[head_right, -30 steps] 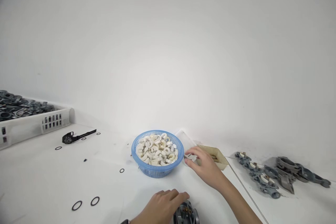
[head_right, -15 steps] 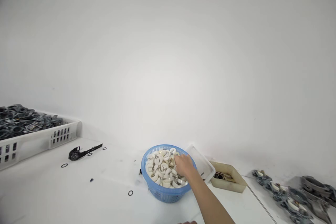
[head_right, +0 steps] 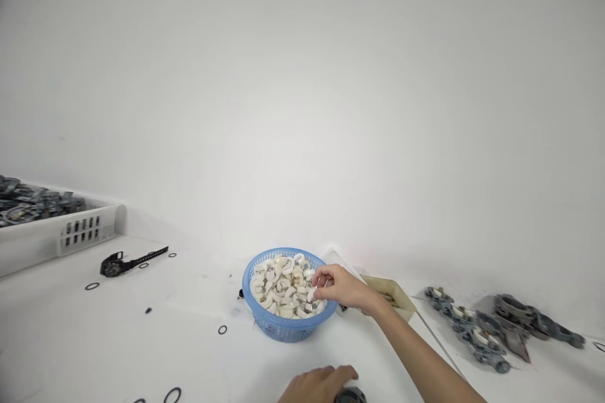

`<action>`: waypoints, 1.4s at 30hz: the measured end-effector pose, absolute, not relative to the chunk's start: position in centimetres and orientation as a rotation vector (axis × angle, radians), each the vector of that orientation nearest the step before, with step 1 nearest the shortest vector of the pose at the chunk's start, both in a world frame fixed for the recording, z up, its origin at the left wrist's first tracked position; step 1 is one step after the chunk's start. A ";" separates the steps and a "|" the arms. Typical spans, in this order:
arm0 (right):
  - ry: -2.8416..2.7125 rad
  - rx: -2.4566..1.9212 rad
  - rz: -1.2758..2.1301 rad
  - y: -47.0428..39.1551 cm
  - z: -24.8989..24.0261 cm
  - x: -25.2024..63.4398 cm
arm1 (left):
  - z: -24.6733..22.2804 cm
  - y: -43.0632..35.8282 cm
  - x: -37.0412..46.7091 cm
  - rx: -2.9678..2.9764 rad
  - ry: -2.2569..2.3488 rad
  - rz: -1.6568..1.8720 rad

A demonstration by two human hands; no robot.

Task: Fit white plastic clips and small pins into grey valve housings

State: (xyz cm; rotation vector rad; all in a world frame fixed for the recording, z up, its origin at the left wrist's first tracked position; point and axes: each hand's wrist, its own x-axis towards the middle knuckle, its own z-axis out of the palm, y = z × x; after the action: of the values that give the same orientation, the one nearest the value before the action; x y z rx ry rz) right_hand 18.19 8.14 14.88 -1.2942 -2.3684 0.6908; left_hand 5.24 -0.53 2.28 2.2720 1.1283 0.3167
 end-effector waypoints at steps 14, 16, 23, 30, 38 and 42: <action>-2.330 -1.668 0.598 -6.0 14.5 21.2 | 4.6 -3.8 3.7 2.192 1.065 0.642; -2.371 -1.721 0.414 -6.8 13.9 20.1 | 4.9 -4.0 3.8 2.188 1.098 0.670; -2.304 -1.767 0.478 -6.6 14.8 19.3 | 4.2 -3.4 3.6 2.169 1.107 0.772; -2.210 -1.815 0.214 -1.0 15.9 22.9 | 4.0 -3.3 3.8 2.328 1.051 0.770; -2.370 -1.870 -0.124 7.7 10.8 24.8 | -0.8 -0.8 5.4 2.754 1.095 0.796; -2.500 -1.815 -0.298 10.1 7.9 23.8 | -2.8 0.4 5.7 2.953 1.050 0.998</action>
State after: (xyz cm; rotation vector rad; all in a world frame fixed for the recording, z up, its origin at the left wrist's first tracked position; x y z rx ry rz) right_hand 23.79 10.11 7.85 -1.8154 -2.4998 -0.2979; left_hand 5.72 0.45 -2.82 2.9530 1.0496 0.9980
